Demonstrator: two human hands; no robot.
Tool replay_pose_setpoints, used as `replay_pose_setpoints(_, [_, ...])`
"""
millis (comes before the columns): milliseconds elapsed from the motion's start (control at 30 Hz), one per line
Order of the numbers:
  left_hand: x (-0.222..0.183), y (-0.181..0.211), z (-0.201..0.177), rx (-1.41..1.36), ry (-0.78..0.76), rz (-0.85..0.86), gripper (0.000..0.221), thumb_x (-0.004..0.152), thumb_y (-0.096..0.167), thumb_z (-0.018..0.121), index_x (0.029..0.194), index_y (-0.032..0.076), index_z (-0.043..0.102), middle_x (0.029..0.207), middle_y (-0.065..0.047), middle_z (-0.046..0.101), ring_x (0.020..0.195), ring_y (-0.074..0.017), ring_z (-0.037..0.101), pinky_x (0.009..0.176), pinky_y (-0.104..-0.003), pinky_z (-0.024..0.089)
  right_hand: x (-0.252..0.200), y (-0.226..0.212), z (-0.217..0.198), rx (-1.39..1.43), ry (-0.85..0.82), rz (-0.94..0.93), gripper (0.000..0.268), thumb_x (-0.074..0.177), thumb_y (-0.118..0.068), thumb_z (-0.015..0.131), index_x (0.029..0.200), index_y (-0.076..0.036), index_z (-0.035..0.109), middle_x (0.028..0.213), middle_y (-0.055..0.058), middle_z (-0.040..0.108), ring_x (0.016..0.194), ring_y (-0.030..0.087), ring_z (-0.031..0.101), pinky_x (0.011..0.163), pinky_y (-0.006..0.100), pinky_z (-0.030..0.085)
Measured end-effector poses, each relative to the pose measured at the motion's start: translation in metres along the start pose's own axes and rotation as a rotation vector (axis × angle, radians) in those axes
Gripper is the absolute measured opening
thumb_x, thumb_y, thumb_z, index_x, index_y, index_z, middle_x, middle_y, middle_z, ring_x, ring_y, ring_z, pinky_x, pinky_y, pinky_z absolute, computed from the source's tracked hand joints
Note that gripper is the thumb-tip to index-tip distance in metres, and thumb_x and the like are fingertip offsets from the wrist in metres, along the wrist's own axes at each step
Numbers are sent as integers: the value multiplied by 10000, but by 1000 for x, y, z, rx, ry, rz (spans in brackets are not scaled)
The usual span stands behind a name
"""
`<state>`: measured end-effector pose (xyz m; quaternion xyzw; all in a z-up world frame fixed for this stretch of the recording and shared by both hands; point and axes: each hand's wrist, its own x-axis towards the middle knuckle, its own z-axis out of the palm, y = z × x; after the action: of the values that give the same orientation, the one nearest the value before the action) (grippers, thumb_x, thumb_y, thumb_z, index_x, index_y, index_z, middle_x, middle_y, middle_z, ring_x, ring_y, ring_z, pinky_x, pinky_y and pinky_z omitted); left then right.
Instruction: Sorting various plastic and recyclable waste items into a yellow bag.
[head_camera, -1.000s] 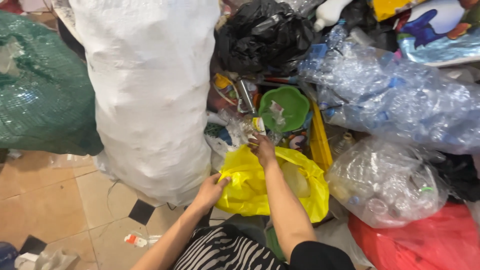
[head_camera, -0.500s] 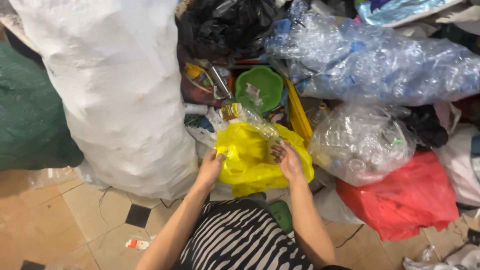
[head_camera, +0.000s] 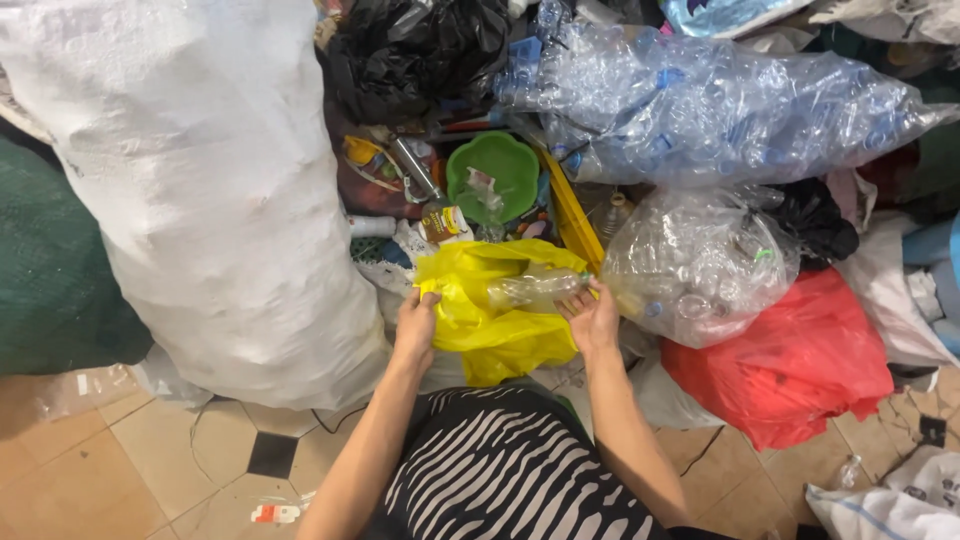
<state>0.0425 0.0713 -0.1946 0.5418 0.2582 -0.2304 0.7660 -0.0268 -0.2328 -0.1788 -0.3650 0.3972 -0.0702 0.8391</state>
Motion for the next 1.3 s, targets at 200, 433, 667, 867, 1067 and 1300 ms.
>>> replay_pose_setpoints(200, [-6, 1, 5, 47, -9, -45, 546, 955, 250, 631, 1409, -34, 520, 1324, -142, 644, 1189, -215, 613, 995, -318, 464, 13, -12, 43, 80, 13, 185, 546, 954, -470, 573, 1308, -59, 513, 1084, 176, 652, 1007, 319, 679, 937, 568, 569])
replay_pose_setpoints(433, [-25, 13, 15, 91, -42, -79, 671, 925, 341, 656, 1450, -44, 493, 1407, -194, 628, 1291, -261, 592, 1066, -340, 440, 18, 4, 99, 185, -179, 493, 607, 990, -493, 599, 1300, 23, 521, 1083, 256, 695, 1003, 385, 697, 890, 481, 608])
replay_pose_setpoints(667, [-25, 14, 7, 165, -42, -89, 671, 933, 366, 645, 1458, -27, 502, 1419, -165, 624, 1318, -231, 565, 1096, -324, 395, 38, 3, 108, 114, -448, 168, 374, 1012, -321, 715, 1222, -31, 607, 1047, 160, 690, 954, 306, 670, 810, 415, 573])
replay_pose_setpoints(867, [-34, 27, 10, 180, -57, -94, 618, 941, 363, 628, 1424, -15, 545, 1391, -159, 644, 1296, -230, 582, 1090, -325, 399, 34, -3, 107, -39, -243, -143, 399, 850, -140, 745, 1197, -132, 547, 1042, 57, 649, 957, 229, 670, 855, 407, 561])
replay_pose_setpoints(1067, [-33, 31, 14, 153, -72, -102, 570, 948, 351, 617, 1390, -7, 580, 1339, -138, 677, 1232, -219, 618, 1045, -320, 438, 58, 39, 32, -246, 31, -37, 414, 844, -158, 736, 1224, -178, 574, 1089, 18, 655, 947, 178, 632, 807, 386, 503])
replay_pose_setpoints(1300, [-38, 35, 15, 147, -71, -117, 541, 957, 342, 609, 1377, 1, 591, 1319, -125, 688, 1216, -206, 623, 1035, -313, 444, 75, 86, -45, -402, 113, 147, 410, 929, -280, 656, 1304, -115, 663, 1226, 46, 700, 1069, 216, 642, 897, 413, 457])
